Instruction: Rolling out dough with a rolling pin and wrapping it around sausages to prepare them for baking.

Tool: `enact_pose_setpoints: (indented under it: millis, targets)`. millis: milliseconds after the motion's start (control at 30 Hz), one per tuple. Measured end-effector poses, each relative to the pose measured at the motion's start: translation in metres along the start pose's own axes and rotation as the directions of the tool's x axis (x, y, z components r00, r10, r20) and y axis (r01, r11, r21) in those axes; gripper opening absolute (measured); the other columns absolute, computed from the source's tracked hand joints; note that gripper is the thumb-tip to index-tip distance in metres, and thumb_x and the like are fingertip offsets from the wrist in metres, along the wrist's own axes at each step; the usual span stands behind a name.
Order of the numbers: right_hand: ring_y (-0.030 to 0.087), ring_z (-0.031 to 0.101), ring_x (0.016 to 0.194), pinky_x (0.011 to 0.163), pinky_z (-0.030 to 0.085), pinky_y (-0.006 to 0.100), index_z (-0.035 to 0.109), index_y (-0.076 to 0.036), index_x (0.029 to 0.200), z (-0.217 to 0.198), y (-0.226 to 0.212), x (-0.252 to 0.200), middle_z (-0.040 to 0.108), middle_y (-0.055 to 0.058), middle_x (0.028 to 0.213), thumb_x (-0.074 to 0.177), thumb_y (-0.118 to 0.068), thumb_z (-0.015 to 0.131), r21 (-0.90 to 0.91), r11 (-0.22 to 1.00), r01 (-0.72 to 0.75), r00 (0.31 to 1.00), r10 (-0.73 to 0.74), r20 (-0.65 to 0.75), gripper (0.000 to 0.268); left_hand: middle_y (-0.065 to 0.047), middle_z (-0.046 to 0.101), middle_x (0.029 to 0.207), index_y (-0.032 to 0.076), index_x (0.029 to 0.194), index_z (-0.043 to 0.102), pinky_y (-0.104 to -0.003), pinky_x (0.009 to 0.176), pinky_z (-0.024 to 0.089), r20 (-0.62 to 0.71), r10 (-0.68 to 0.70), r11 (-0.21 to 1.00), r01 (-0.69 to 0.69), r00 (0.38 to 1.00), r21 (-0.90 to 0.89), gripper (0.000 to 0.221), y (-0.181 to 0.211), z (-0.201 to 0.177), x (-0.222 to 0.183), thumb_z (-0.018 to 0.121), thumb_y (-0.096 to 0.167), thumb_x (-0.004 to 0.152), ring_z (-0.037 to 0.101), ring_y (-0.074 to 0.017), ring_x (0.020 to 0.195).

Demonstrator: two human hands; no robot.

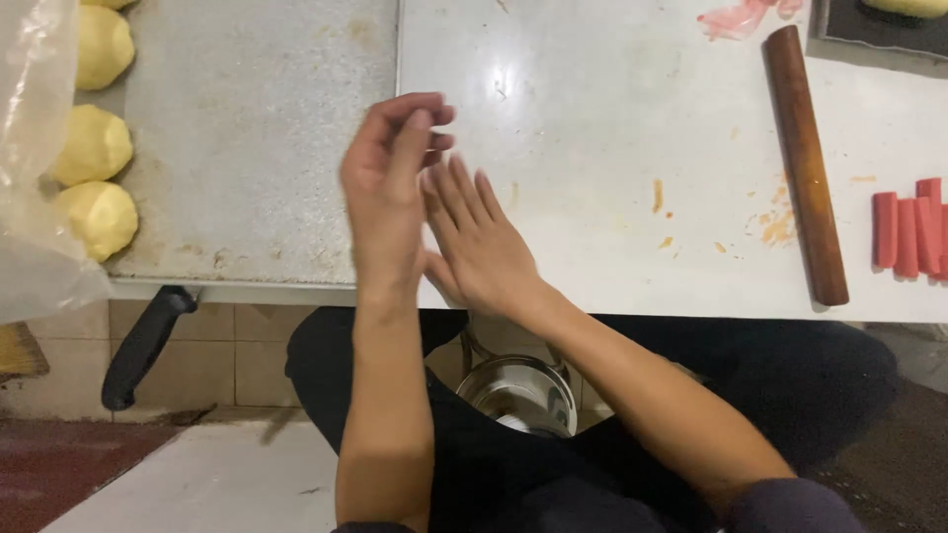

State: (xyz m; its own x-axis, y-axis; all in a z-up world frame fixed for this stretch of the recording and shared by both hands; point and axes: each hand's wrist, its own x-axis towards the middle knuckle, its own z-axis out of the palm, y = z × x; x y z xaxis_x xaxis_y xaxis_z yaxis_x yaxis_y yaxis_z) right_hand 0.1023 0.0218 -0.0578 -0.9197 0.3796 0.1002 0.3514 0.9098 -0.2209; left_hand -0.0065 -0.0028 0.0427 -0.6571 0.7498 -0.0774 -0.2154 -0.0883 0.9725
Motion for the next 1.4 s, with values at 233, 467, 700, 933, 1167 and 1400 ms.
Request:
enact_pose_setpoints:
  millis: [233,467,700,933,1167,1400]
  targets:
    - [0.034,0.007,0.146,0.116,0.002,0.049,0.008,-0.004,0.151,-0.051,0.091,-0.092,0.008,0.018,0.158,0.092,-0.043,0.041,0.141,0.865,-0.481,0.872,0.455,0.183,0.078,-0.006,0.065,0.098,0.008,0.099,0.063,-0.026,0.084,0.054,-0.030,0.033,0.999,-0.032,0.999,0.031,0.016,0.010,-0.007,-0.004,0.054,0.019,0.092,0.062,-0.0147,0.092]
    - [0.046,0.002,0.142,0.116,-0.003,0.050,0.014,0.015,0.146,-0.029,0.066,0.003,0.006,0.039,0.151,0.098,-0.033,0.055,0.224,0.735,-0.640,0.745,0.665,-0.056,0.080,-0.007,0.068,0.089,0.008,0.100,0.065,-0.023,0.077,0.052,0.003,0.063,0.998,-0.063,0.998,-0.023,0.013,-0.006,0.003,-0.004,0.055,0.014,0.093,0.064,-0.0118,0.079]
    - [0.038,0.018,0.143,0.113,0.014,0.053,0.022,0.000,0.150,-0.030,0.017,-0.094,0.021,0.024,0.154,0.094,-0.044,0.044,0.169,0.950,-0.261,0.964,0.246,0.105,0.074,-0.007,0.067,0.089,0.009,0.099,0.065,-0.024,0.078,0.051,-0.051,0.073,0.997,-0.072,0.996,0.025,0.013,-0.005,-0.002,0.003,0.055,0.015,0.092,0.062,-0.0116,0.078]
    - [0.052,0.008,0.140,0.113,0.006,0.059,0.017,0.014,0.146,-0.035,0.056,-0.065,0.011,0.039,0.150,0.091,-0.043,0.055,0.072,0.857,-0.511,0.851,0.516,-0.101,0.088,-0.008,0.067,0.089,0.008,0.099,0.065,-0.026,0.078,0.051,-0.065,0.118,0.993,-0.117,0.991,0.011,0.013,-0.007,-0.003,0.000,0.055,0.012,0.093,0.063,-0.0129,0.079]
    - [0.037,0.014,0.145,0.117,0.008,0.052,0.021,0.002,0.149,-0.015,0.075,0.051,0.017,0.023,0.156,0.094,-0.051,0.039,0.111,0.971,-0.210,0.978,0.209,0.026,0.079,-0.005,0.068,0.087,0.009,0.098,0.066,-0.020,0.074,0.050,-0.116,0.058,0.998,-0.059,0.992,-0.011,0.012,-0.009,-0.007,0.005,0.055,0.012,0.092,0.063,-0.0089,0.075]
    - [0.036,0.004,0.145,0.115,0.000,0.052,0.008,0.004,0.149,-0.047,0.164,-0.001,0.006,0.023,0.157,0.098,-0.050,0.032,0.078,0.804,-0.590,0.806,0.592,-0.011,0.078,-0.003,0.068,0.092,0.011,0.098,0.064,-0.025,0.078,0.053,-0.272,0.119,0.993,-0.110,0.955,0.048,0.014,0.018,-0.041,-0.001,0.055,0.020,0.091,0.061,-0.0114,0.079]
